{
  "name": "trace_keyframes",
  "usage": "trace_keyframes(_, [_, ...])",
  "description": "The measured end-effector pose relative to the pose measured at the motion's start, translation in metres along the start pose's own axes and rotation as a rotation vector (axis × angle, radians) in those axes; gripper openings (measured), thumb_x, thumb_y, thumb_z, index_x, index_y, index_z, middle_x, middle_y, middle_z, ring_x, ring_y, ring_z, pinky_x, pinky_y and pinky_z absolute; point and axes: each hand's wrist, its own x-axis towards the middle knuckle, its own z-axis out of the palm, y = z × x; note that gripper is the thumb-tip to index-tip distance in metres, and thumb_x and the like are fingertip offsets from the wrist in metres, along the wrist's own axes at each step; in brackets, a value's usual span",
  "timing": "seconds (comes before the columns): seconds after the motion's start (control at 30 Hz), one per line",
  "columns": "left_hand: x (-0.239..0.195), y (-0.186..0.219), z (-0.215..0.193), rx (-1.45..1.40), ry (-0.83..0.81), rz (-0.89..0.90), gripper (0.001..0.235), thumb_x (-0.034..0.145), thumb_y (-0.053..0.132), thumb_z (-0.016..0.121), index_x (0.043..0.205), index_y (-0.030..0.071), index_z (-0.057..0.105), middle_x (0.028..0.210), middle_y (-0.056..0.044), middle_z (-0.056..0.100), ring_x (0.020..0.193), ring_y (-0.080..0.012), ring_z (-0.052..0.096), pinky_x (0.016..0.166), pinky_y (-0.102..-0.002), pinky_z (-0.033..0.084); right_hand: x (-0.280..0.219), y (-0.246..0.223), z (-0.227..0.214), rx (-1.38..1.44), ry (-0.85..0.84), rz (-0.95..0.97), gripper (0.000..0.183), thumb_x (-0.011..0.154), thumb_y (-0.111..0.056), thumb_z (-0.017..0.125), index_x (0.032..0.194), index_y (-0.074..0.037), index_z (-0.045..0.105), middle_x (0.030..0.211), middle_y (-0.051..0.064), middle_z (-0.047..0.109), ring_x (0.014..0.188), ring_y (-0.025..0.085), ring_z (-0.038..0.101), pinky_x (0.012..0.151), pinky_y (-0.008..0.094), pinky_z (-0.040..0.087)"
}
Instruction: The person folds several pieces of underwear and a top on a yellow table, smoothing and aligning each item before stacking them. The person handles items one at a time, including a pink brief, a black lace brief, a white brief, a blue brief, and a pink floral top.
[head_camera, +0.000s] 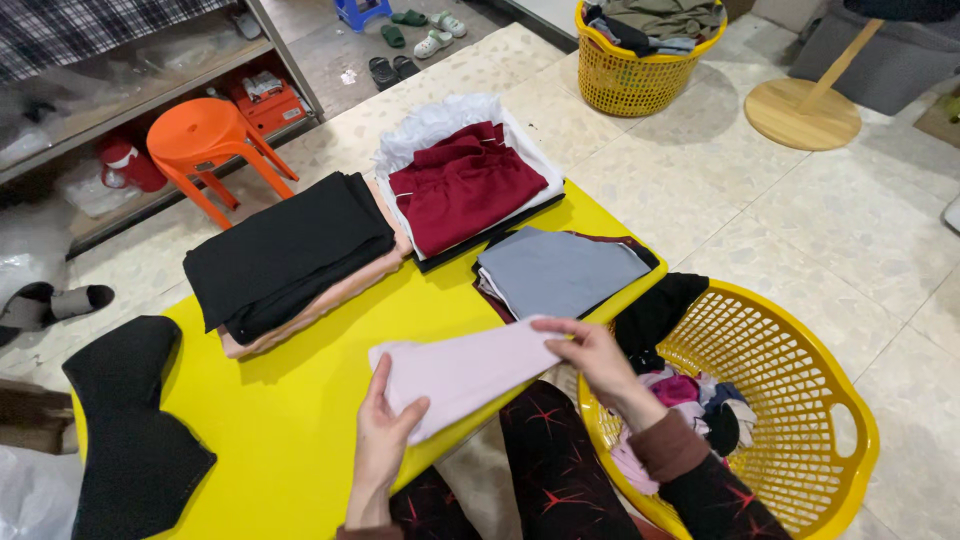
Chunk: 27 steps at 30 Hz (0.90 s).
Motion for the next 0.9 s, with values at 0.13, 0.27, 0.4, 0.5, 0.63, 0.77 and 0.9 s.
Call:
trace_keyframes(0.13, [0.063,0.018,0.087,-0.051,-0.118,0.216,0.093,0.081,-0.011,0.068,0.160,-0.008,0.019,0.152,-0.020,0.046,0.136,-0.0226,0.050,0.114,-0.034,0.040,0.039,-0.058,-0.072,-0.154,0.114,-0.109,0.038,0.090,0.000,0.064,0.127,-0.001,0.072,0.111,0.008,0.076,0.093,0.012,0.067,0.088,0.025,0.054])
trace_keyframes(0.27, [0.113,0.002,0.150,-0.034,-0.139,0.225,0.097,0.082,-0.005,0.068,0.162,-0.004,0.014,0.149,-0.023,0.050,0.131,-0.0262,0.053,0.112,-0.035,0.042,0.084,-0.080,-0.140,-0.110,0.158,-0.145,0.037,0.091,0.000,0.061,0.126,-0.003,0.072,0.107,0.005,0.074,0.085,0.010,0.065,0.077,0.024,0.054])
trace_keyframes(0.4, [0.133,-0.049,0.179,0.318,-0.098,0.269,0.099,0.079,0.001,0.076,0.159,-0.007,0.018,0.157,-0.029,0.040,0.145,-0.0330,0.042,0.119,-0.036,0.033,0.118,-0.047,-0.180,-0.273,0.187,0.007,0.037,0.088,-0.001,0.066,0.124,-0.003,0.076,0.100,0.007,0.071,0.076,0.014,0.060,0.070,0.028,0.051])
trace_keyframes(0.5, [0.138,-0.085,0.176,0.580,-0.080,0.235,0.102,0.077,0.007,0.082,0.157,-0.007,0.020,0.159,-0.034,0.034,0.149,-0.0396,0.036,0.120,-0.039,0.031,0.127,-0.014,-0.192,-0.502,0.216,-0.019,0.038,0.082,-0.001,0.066,0.118,-0.001,0.077,0.099,0.008,0.076,0.083,0.014,0.067,0.078,0.029,0.055])
trace_keyframes(0.63, [0.135,-0.099,0.169,0.653,-0.077,0.263,0.104,0.077,0.015,0.082,0.159,-0.006,0.021,0.159,-0.034,0.034,0.149,-0.0429,0.037,0.119,-0.041,0.034,0.126,-0.007,-0.189,-0.704,0.238,-0.128,0.039,0.081,-0.004,0.065,0.119,-0.004,0.074,0.098,0.011,0.074,0.083,0.022,0.069,0.078,0.034,0.056])
trace_keyframes(0.77, [0.125,-0.070,0.178,0.904,-0.055,0.225,0.098,0.078,0.020,0.086,0.155,-0.003,0.030,0.161,-0.037,0.023,0.150,-0.0480,0.029,0.118,-0.043,0.033,0.107,-0.025,-0.176,-1.017,0.245,-0.414,0.042,0.080,-0.004,0.069,0.122,0.000,0.071,0.105,0.021,0.066,0.093,0.035,0.066,0.082,0.040,0.053])
trace_keyframes(0.9, [0.092,-0.033,0.192,1.078,0.106,0.272,0.075,0.084,0.018,0.079,0.148,-0.001,0.044,0.162,-0.036,0.021,0.116,-0.0513,0.059,0.089,-0.048,0.053,0.060,-0.033,-0.191,-0.915,0.373,-0.422,0.041,0.088,-0.008,0.072,0.128,0.001,0.066,0.115,0.019,0.065,0.084,0.029,0.066,0.075,0.037,0.054])
